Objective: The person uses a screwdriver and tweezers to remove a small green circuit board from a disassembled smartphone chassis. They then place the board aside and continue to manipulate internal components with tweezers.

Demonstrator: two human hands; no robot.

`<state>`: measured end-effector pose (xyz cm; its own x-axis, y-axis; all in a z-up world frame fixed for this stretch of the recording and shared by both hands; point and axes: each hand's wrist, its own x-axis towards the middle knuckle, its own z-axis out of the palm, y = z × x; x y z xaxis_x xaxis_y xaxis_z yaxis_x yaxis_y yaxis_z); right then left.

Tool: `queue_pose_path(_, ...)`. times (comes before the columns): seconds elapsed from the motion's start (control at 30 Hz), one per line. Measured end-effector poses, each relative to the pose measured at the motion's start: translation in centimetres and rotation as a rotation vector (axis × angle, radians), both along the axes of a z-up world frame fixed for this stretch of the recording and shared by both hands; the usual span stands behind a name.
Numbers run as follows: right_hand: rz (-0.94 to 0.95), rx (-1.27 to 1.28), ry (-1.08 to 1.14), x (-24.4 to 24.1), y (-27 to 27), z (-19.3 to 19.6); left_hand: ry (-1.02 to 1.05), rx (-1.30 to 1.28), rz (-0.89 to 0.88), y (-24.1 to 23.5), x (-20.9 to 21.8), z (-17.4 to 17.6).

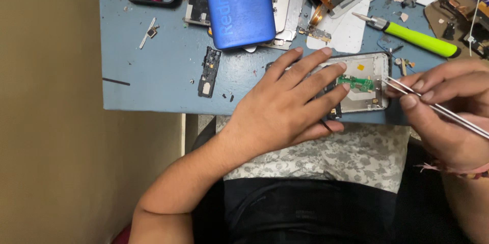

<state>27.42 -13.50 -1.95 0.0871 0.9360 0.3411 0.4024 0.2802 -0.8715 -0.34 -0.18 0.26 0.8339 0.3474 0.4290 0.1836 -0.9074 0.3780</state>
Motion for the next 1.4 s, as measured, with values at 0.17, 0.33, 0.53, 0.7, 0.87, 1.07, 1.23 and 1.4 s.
queue_pose_path(0.17,0.011,0.042,0.049,0.2,-0.2,-0.2,0.003,0.013,0.007,-0.1,0.0,0.0)
queue_pose_path(0.33,0.067,0.088,0.106,1.4,0.3,-1.2,0.008,0.026,0.01,-0.2,-0.1,-0.3)
queue_pose_path(0.53,0.042,0.058,0.227,2.0,-0.2,-2.1,-0.013,0.046,0.004,-0.2,-0.1,-0.6)
queue_pose_path(0.7,0.02,0.048,0.272,2.2,-0.3,-2.2,-0.014,0.068,0.014,-0.4,-0.2,-0.6)
queue_pose_path(0.87,-0.012,0.022,0.306,2.0,-2.2,-2.1,-0.021,0.099,0.014,-0.4,-0.1,-0.9)
queue_pose_path(1.07,-0.029,0.004,0.284,3.1,-4.7,-1.6,-0.039,0.132,0.018,-0.6,0.0,-1.3)
queue_pose_path(1.23,-0.059,0.01,0.229,3.5,-6.5,-0.6,-0.052,0.148,0.006,-0.5,-0.1,-1.4)
queue_pose_path(1.4,0.2,-0.056,0.144,1.8,-6.8,0.5,-0.071,0.142,0.003,-0.5,-0.3,-1.6)
